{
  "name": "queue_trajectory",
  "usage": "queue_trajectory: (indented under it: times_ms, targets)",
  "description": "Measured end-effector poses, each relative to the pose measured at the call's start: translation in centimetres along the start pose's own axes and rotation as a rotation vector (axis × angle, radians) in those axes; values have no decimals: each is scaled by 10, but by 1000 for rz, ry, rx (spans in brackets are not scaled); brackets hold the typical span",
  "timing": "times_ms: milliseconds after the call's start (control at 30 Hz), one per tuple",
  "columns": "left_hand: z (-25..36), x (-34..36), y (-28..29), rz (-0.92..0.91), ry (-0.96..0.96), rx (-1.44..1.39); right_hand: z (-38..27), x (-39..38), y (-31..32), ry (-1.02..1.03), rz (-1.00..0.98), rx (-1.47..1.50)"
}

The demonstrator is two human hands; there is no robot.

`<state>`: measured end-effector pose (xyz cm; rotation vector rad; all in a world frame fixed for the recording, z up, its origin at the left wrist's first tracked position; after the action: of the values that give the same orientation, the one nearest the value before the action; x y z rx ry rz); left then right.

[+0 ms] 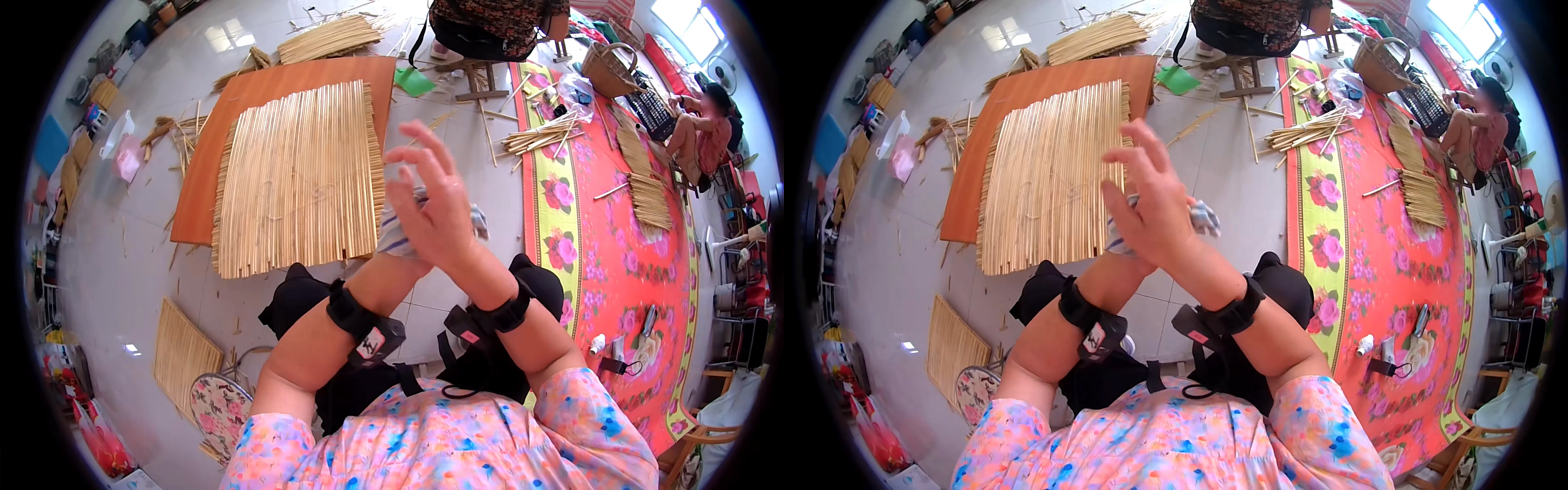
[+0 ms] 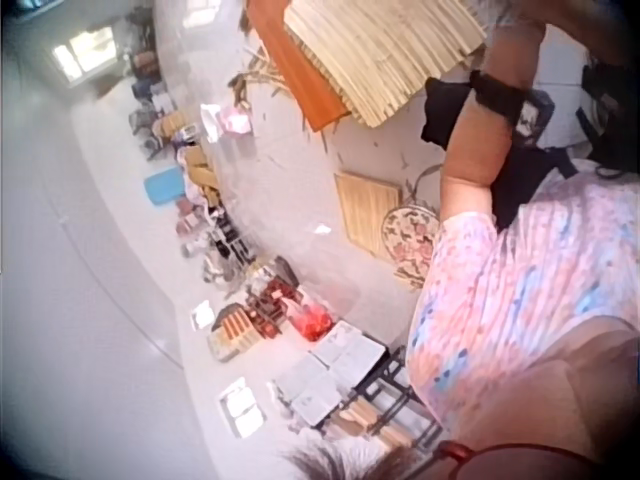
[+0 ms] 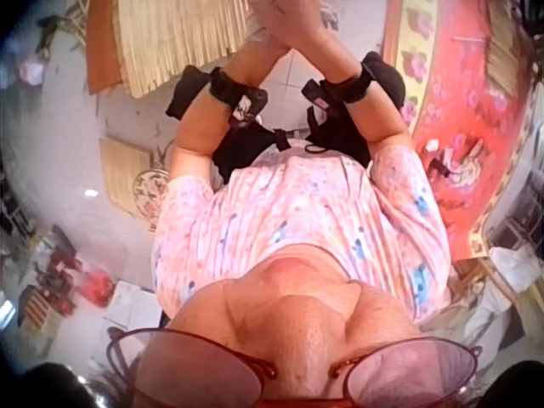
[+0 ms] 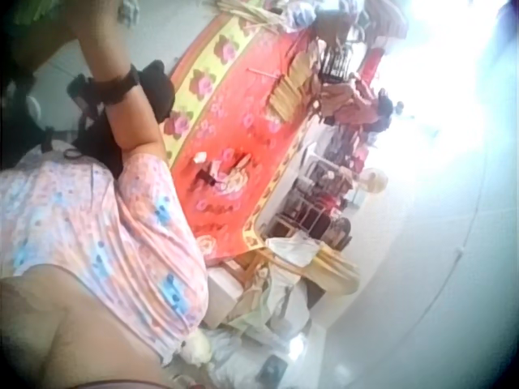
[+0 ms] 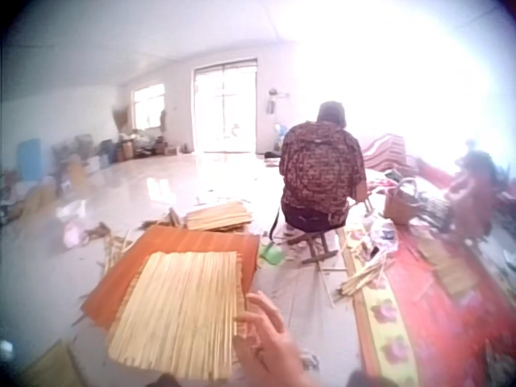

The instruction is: The person is sewing together bamboo strips with a needle and thread to assemble a mat. They pass the needle through the strips and pull the thread to secure them in a row.

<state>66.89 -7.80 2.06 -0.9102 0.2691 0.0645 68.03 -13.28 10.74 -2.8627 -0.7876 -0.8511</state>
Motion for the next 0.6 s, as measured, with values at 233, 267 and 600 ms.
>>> queue_trajectory:
  times_ms: [233,267,600]
  targets:
    - [23,-15,-32,75,-102,-37,29,9,29,106,216,-959]
    - [23,-15,-35,111,-146,32,35,4,20,92,172,-1017]
    - [21,-16,-20,120,-168,-22,28,-5,-1,242,33,-940]
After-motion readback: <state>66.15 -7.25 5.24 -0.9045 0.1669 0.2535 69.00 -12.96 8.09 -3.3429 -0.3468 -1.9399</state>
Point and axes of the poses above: each hand's wrist, its own x-axis towards the middle knuckle, its own y-axis out of the back of the hand, z = x × y, the point moved 3 cm from there along x, towards the middle knuckle, and after that the axes turned 10 degrees about x, right-handed, at the moved point
